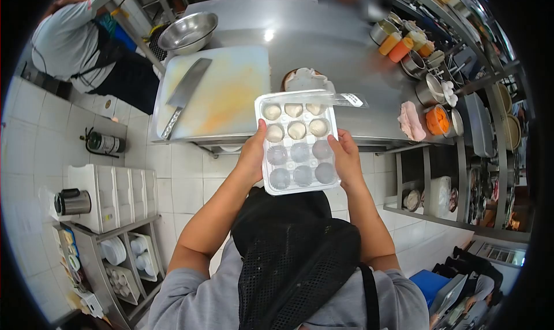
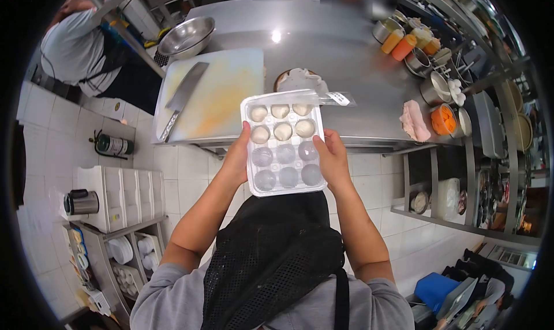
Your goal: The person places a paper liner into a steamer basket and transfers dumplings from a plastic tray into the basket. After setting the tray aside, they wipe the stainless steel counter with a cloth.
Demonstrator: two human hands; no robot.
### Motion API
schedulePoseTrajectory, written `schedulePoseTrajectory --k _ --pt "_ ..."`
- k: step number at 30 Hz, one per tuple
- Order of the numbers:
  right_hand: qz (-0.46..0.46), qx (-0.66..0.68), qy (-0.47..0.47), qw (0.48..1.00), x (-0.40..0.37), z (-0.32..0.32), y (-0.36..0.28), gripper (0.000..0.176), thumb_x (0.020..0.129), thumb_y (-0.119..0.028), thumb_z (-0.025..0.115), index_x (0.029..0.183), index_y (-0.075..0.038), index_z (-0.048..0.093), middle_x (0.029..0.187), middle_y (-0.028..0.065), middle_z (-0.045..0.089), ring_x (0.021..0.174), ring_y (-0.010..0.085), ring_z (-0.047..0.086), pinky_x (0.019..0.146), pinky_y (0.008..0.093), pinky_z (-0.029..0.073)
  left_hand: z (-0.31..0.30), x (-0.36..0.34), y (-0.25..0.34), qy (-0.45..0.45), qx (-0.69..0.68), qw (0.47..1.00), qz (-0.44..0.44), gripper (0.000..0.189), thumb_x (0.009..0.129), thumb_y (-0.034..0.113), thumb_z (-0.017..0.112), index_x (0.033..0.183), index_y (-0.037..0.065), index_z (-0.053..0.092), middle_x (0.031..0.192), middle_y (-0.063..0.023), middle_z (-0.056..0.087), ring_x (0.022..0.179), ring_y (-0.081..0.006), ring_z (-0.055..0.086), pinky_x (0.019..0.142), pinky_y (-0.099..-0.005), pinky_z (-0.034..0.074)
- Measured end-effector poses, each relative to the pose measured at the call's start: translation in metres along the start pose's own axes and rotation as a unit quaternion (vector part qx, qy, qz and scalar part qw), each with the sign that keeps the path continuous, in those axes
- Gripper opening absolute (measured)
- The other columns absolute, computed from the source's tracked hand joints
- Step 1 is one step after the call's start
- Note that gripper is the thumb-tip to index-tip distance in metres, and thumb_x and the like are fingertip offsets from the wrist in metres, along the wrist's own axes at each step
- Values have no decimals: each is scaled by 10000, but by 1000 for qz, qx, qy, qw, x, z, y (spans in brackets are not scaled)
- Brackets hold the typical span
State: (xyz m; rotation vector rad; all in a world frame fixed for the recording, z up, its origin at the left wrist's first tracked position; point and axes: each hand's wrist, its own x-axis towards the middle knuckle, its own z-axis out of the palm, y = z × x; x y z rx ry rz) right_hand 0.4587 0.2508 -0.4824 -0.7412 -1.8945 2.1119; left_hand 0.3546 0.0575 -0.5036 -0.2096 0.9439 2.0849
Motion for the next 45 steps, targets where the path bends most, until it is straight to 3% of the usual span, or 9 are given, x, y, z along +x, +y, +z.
schedulePoseTrajectory --k 4,6,12,17,21,28,30,33,45 --pt "114 -29 -81 990 -3 11 -14 318 946 -147 559 1217 11 508 1133 113 613 991 170 602 855 302 480 -14 -21 10 -14 -60 997 -38 623 1023 492 350 1416 9 372 1392 -176 483 1251 -311 512 1043 -453 421" --pt "199 75 -129 969 -4 17 -25 370 904 -140 565 1229 24 501 1142 146 608 1018 209 620 877 345 506 -21 -28 15 -27 -71 997 -28 612 1026 480 345 1424 16 361 1402 -179 472 1264 -318 500 1058 -457 405" --pt "270 152 -204 928 -11 27 -42 405 879 -145 578 1222 58 506 1164 156 609 1030 239 639 879 380 533 -38 -49 23 -65 -95 993 -32 635 1004 493 394 1427 20 357 1402 -177 471 1268 -327 494 1055 -481 409" --pt "311 170 -178 918 -11 25 -35 412 893 -187 592 1228 40 515 1161 133 624 1011 233 654 854 377 550 -41 -53 13 -72 -148 985 -41 708 944 539 508 1402 10 401 1352 -187 515 1200 -318 555 994 -452 476" --pt "343 195 -161 905 -13 28 -37 422 902 -218 600 1234 30 516 1161 130 628 988 239 665 836 376 567 -43 -53 9 -39 -152 986 -55 727 935 560 508 1403 12 406 1351 -188 519 1196 -321 559 989 -454 479" --pt "381 196 -142 892 -21 18 -24 439 892 -229 624 1234 26 522 1148 121 630 1016 231 650 846 379 563 -49 -54 -7 -23 -191 976 -104 747 946 586 461 1412 7 392 1388 -184 488 1248 -334 515 1032 -472 438" --pt "406 212 -145 877 -23 14 -18 470 885 -218 639 1254 42 507 1158 150 626 1037 242 639 911 373 516 -51 -56 -13 -21 -205 972 -115 747 952 589 446 1414 5 387 1396 -183 481 1256 -335 507 1040 -475 430" --pt "415 205 -138 875 -25 11 -6 478 884 -228 643 1257 39 508 1167 148 623 1044 238 632 912 368 507 -50 -59 -14 -10 -200 973 -115 746 959 592 426 1417 4 380 1403 -185 472 1253 -334 510 1037 -473 434" --pt "467 215 -112 850 -28 18 16 482 877 -242 647 1264 11 507 1173 118 622 1038 235 643 867 387 553 -74 -57 -31 62 -171 972 -149 770 954 635 374 1416 19 393 1379 -186 494 1244 -326 516 1038 -474 427"
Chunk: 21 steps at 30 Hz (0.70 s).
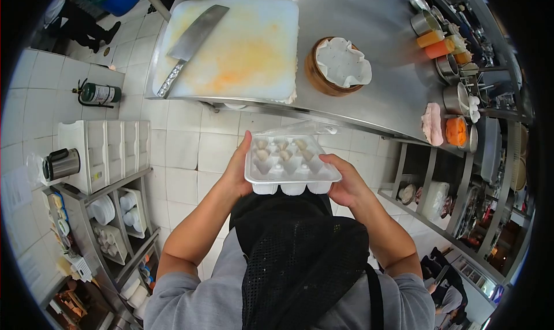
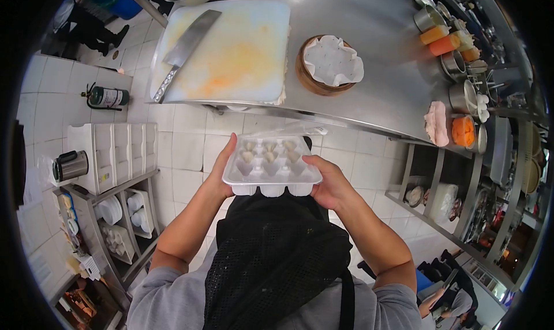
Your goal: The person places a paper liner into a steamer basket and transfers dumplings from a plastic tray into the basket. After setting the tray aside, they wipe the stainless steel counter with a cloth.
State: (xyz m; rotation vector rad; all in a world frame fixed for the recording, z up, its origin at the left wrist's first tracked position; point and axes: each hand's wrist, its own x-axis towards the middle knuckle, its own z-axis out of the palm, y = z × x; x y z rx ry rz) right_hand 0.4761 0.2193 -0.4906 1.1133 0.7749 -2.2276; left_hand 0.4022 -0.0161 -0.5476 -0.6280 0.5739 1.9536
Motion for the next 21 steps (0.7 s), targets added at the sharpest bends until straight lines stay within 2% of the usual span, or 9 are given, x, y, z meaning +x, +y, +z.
schedulePoseTrajectory --k 10,12,13,16,18,21 --pt "65 23 3 998 31 -27 32 495 877 -251 644 1277 6 505 1186 115 622 1040 243 643 894 380 545 -36 1 -18 52 -5 998 -30 777 944 646 381 1413 27 399 1383 -181 495 1258 -330 503 1056 -479 408" --pt "62 29 6 998 33 -29 37 375 865 -267 674 1151 -45 576 1107 104 643 995 234 640 879 369 519 -42 1 -21 56 -5 998 -33 777 944 644 385 1414 26 397 1386 -183 491 1261 -331 499 1057 -480 407" --pt "64 31 6 997 35 -31 40 375 865 -267 674 1151 -45 576 1107 104 643 995 234 640 879 369 519 -45 1 -23 60 -11 997 -38 785 940 648 391 1417 25 392 1389 -184 488 1264 -332 496 1060 -480 405" --pt "79 39 -22 996 42 -39 46 385 871 -269 663 1165 -37 573 1115 111 643 989 236 642 879 374 522 -51 1 -27 68 -13 997 -43 799 931 657 400 1420 25 387 1393 -186 483 1267 -335 493 1063 -481 404" --pt "85 44 -27 995 44 -43 49 487 891 -242 624 1284 17 498 1206 138 618 1056 255 646 906 394 549 -53 0 -29 71 -9 997 -43 806 926 662 404 1422 26 386 1394 -186 483 1267 -337 493 1063 -482 404" --pt "76 39 -28 996 40 -42 50 482 895 -240 618 1283 19 498 1203 142 617 1058 258 645 902 396 552 -55 1 -32 74 -11 996 -47 814 921 667 409 1422 27 386 1394 -187 482 1263 -339 496 1059 -482 409"
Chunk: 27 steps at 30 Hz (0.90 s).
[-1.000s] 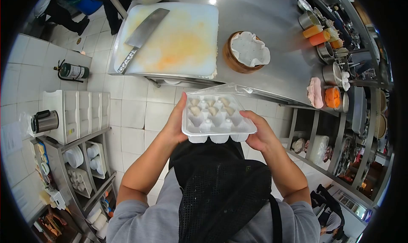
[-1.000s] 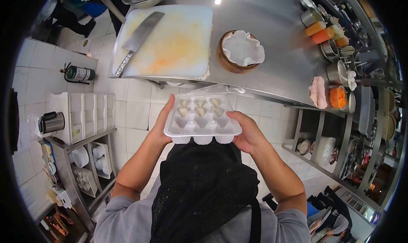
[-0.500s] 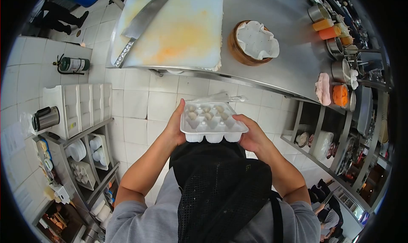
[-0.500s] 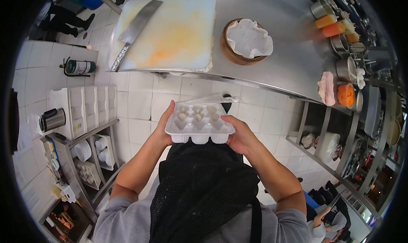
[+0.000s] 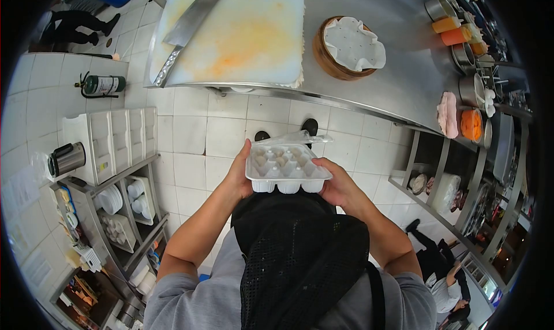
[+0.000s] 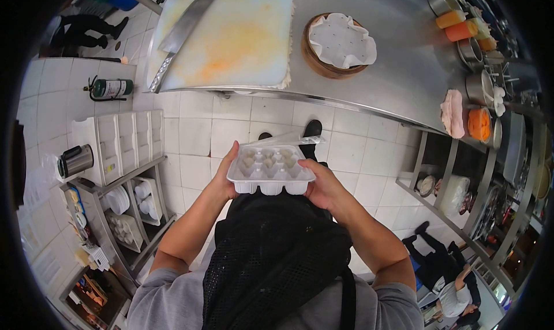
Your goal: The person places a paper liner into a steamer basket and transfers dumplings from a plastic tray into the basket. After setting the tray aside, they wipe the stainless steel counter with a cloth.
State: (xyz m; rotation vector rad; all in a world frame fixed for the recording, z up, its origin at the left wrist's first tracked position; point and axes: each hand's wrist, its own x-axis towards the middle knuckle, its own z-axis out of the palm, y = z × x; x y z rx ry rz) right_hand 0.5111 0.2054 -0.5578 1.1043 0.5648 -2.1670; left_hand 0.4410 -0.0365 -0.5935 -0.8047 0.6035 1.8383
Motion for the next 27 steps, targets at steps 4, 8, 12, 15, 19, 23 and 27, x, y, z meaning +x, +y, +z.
schedulePoseTrajectory --k 4,8,12,15,19,23,27 --pt "-4 2 8 1000 0 -7 3 474 897 -238 615 1277 19 501 1196 140 619 1052 257 647 899 399 554 3 1 -3 3 1 1000 -6 810 923 669 400 1420 29 389 1385 -185 490 1253 -338 505 1051 -482 416" --pt "-11 10 -1 1000 -3 -10 3 460 897 -238 616 1263 19 509 1189 136 620 1043 253 649 897 400 556 7 3 -4 8 8 1000 -8 804 927 671 386 1415 32 396 1372 -183 500 1243 -339 512 1045 -483 420" --pt "-21 7 7 1000 -5 -14 2 469 898 -243 617 1271 16 497 1203 135 609 1054 267 640 889 399 553 10 4 -4 4 7 1000 -8 777 940 650 387 1412 33 401 1373 -182 498 1236 -336 518 1041 -479 425" --pt "-62 -34 37 997 -11 -8 -4 499 894 -239 631 1298 6 471 1208 142 602 1079 272 623 892 383 539 14 4 -1 -15 20 1000 6 752 953 617 401 1432 38 371 1394 -183 477 1242 -336 515 1041 -480 427" --pt "-157 -62 14 986 -32 24 -19 495 911 -197 615 1332 3 450 1164 134 610 1072 235 614 910 367 517 41 -17 9 -70 87 991 68 747 966 570 429 1468 33 292 1430 -185 434 1276 -337 486 1054 -485 413" --pt "-230 -139 -53 962 -47 41 -32 577 923 -98 585 1444 -41 345 1273 142 560 1148 217 574 961 356 484 50 -27 26 -134 104 978 121 718 987 541 410 1463 17 294 1438 -176 425 1312 -311 443 1089 -450 370" --pt "-319 -190 -116 921 -46 47 -34 646 912 -24 588 1486 -68 295 1323 137 535 1193 200 542 1005 342 446 76 -40 41 -129 140 957 219 711 994 541 388 1458 10 299 1430 -173 434 1309 -301 449 1072 -437 397"
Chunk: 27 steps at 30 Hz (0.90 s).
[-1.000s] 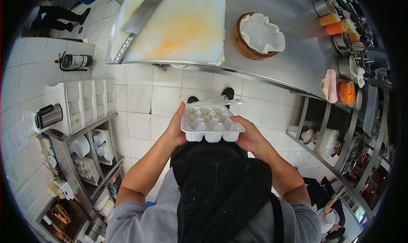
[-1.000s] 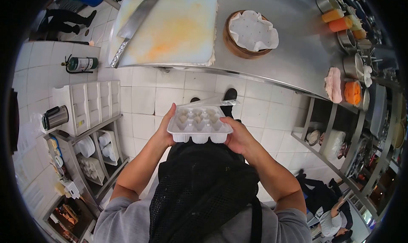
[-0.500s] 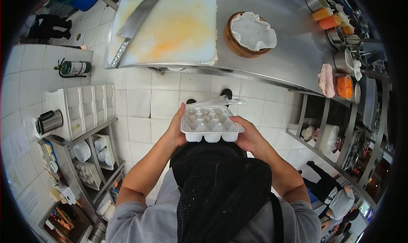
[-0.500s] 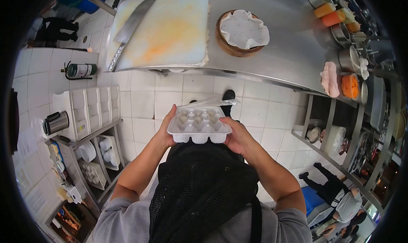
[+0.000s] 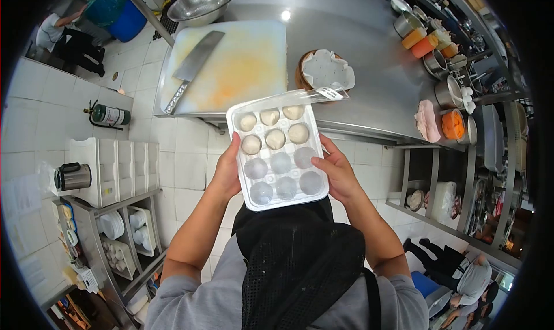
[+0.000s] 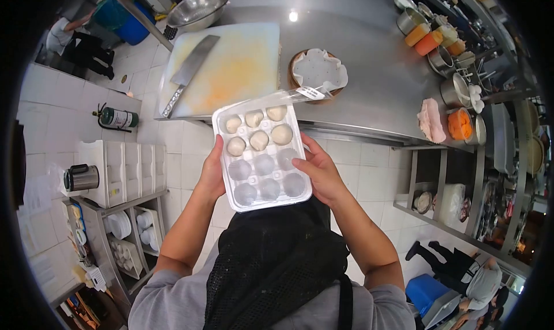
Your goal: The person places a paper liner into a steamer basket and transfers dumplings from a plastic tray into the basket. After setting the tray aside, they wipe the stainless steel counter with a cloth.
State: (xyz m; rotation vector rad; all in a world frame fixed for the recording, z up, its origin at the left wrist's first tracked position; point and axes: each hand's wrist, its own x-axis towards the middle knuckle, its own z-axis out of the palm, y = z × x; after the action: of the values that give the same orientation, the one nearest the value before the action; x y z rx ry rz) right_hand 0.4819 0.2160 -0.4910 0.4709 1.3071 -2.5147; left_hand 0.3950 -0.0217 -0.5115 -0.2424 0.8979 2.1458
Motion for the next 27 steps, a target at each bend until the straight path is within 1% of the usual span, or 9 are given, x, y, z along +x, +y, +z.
schedulePoseTrajectory --k 7,10,12,13,15,16,18,21,27 --pt "-71 0 -13 997 1 0 -11 652 898 19 586 1479 -65 302 1338 138 525 1203 196 531 1009 343 434 27 12 18 8 51 996 70 757 974 598 368 1394 -31 387 1359 -168 503 1213 -269 543 991 -404 478" --pt "-100 -88 5 991 4 -7 -14 605 894 11 593 1440 -32 337 1337 135 523 1209 195 523 1001 339 434 42 14 17 35 109 990 82 731 983 583 365 1339 -49 448 1298 -160 549 1156 -249 579 963 -388 495" --pt "-262 -276 95 920 6 -8 -16 557 861 -13 639 1365 -12 402 1287 153 546 1166 238 547 982 357 435 50 19 13 41 115 988 91 721 991 572 363 1310 -65 469 1266 -160 566 1127 -235 593 934 -374 509" --pt "-265 -275 91 920 6 -6 -20 557 861 -13 639 1365 -12 402 1287 153 546 1166 238 547 982 357 435 54 20 12 38 120 988 91 719 992 570 362 1306 -68 471 1266 -163 565 1126 -235 593 927 -372 512" --pt "-458 -549 210 667 -1 -4 -34 517 817 -45 689 1284 -5 470 1220 170 558 1112 304 553 963 392 434 65 24 5 42 119 988 90 711 999 559 361 1285 -80 482 1256 -174 569 1123 -235 596 913 -362 518" --pt "-461 -546 209 667 -1 -5 -40 517 817 -45 689 1284 -5 470 1220 170 558 1112 304 553 963 392 434 68 29 1 42 122 987 93 711 999 559 361 1285 -80 482 1256 -174 569 1123 -235 596 913 -362 518" --pt "-496 -543 83 673 2 -4 -51 490 777 -49 710 1224 -13 514 1209 192 534 1087 357 531 943 417 434 75 40 -7 36 93 991 90 701 1002 554 360 1258 -83 503 1218 -171 588 1114 -230 598 916 -359 516" --pt "-472 -557 -11 683 10 1 -69 468 768 -79 716 1196 -14 539 1215 186 515 1086 361 526 929 415 441 96 48 -13 47 117 987 97 688 1001 552 379 1222 -81 535 1174 -158 606 1080 -209 599 891 -341 512" --pt "-446 -571 -29 689 26 -12 -100 511 763 -146 735 1214 -17 532 1112 166 505 1004 333 531 852 406 458 135 74 -23 123 193 958 171 652 993 546 426 1180 -59 579 1117 -122 616 994 -164 582 851 -307 484"
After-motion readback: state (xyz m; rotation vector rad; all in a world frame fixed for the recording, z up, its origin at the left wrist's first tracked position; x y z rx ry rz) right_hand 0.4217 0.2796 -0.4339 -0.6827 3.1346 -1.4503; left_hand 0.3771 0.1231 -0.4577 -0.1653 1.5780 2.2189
